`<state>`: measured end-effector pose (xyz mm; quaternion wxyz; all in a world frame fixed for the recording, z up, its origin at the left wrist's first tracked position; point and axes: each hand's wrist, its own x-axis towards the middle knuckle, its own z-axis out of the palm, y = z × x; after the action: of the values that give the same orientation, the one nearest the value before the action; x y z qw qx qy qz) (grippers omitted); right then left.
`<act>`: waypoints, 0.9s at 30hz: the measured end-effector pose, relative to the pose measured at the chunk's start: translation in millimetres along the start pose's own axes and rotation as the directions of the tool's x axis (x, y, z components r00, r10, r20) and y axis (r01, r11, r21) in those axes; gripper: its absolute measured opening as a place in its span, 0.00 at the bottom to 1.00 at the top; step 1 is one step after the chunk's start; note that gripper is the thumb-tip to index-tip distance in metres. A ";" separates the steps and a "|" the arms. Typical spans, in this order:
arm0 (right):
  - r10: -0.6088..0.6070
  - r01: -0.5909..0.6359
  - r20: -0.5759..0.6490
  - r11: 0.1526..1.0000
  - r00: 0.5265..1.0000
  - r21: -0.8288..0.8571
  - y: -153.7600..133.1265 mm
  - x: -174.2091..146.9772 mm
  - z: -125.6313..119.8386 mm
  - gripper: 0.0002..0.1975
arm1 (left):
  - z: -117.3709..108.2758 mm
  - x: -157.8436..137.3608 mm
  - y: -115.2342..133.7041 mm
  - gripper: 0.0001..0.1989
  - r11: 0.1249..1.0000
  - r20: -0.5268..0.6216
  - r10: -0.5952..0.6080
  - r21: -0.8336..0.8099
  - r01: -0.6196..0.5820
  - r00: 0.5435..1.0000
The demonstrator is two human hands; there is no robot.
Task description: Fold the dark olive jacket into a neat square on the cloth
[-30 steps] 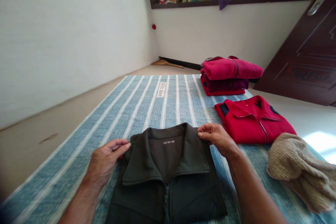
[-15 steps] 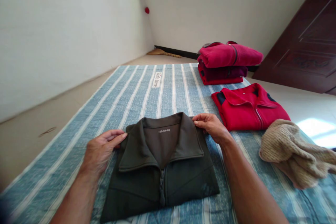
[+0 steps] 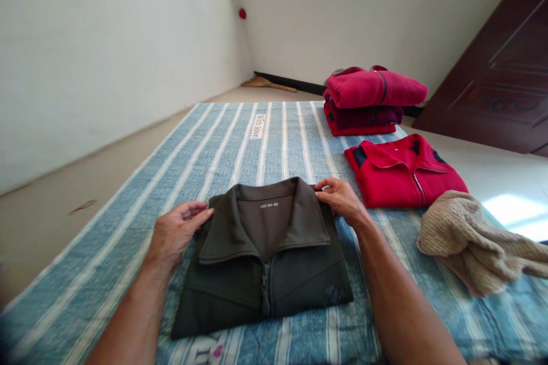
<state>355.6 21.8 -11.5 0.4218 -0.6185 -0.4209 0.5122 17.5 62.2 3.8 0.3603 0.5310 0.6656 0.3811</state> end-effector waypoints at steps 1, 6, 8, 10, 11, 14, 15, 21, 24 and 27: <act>-0.005 0.004 -0.007 1.000 1.000 -0.027 0.8 0.3 0.4 0.15 | -0.3 0.0 -0.1 0.22 1.000 0.003 0.002 0.003 -0.002 1.000; 0.007 -0.025 -0.097 0.983 0.995 -0.184 10.5 4.2 -1.3 0.20 | -1.0 0.3 -2.0 0.22 1.000 0.000 0.013 0.026 -0.013 1.000; -0.016 -0.024 -0.136 0.957 0.991 -0.288 13.3 5.7 -3.2 0.21 | -1.1 0.4 -3.1 0.21 0.999 -0.003 0.016 0.032 -0.016 1.000; -0.040 -0.019 -0.141 0.919 0.989 -0.393 13.6 6.3 -4.9 0.19 | -1.3 0.3 -4.1 0.21 0.999 -0.004 0.018 0.035 -0.018 1.000; -0.045 -0.018 -0.135 0.901 0.990 -0.434 13.0 6.3 -5.4 0.18 | -1.4 0.3 -4.7 0.21 0.999 -0.005 0.019 0.036 -0.019 1.000; -0.040 -0.020 -0.114 0.873 0.993 -0.488 11.1 6.0 -5.8 0.18 | -1.9 0.8 -6.7 0.22 0.999 -0.006 0.023 0.037 -0.023 1.000; -0.039 -0.021 -0.112 0.870 0.993 -0.493 11.2 6.1 -5.6 0.19 | -2.1 1.2 -7.6 0.22 0.999 -0.005 0.025 0.036 -0.024 1.000; -0.090 0.013 -0.115 0.840 0.989 -0.542 15.9 8.3 -3.5 0.20 | -3.2 3.3 -10.9 0.21 0.999 0.002 0.027 0.026 -0.027 1.000; -0.099 0.022 -0.109 0.834 0.989 -0.551 16.0 8.0 -2.5 0.20 | -3.5 3.0 -10.9 0.21 0.999 0.004 0.024 0.027 -0.024 1.000; -0.101 0.026 -0.106 0.833 0.989 -0.553 15.6 7.8 -2.2 0.20 | -3.6 3.4 -11.0 0.21 0.999 0.001 0.020 0.032 -0.020 1.000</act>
<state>360.1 24.5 -28.3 0.2697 -0.7314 -0.5422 0.3138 9.0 63.5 -4.6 0.3483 0.5435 0.6660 0.3737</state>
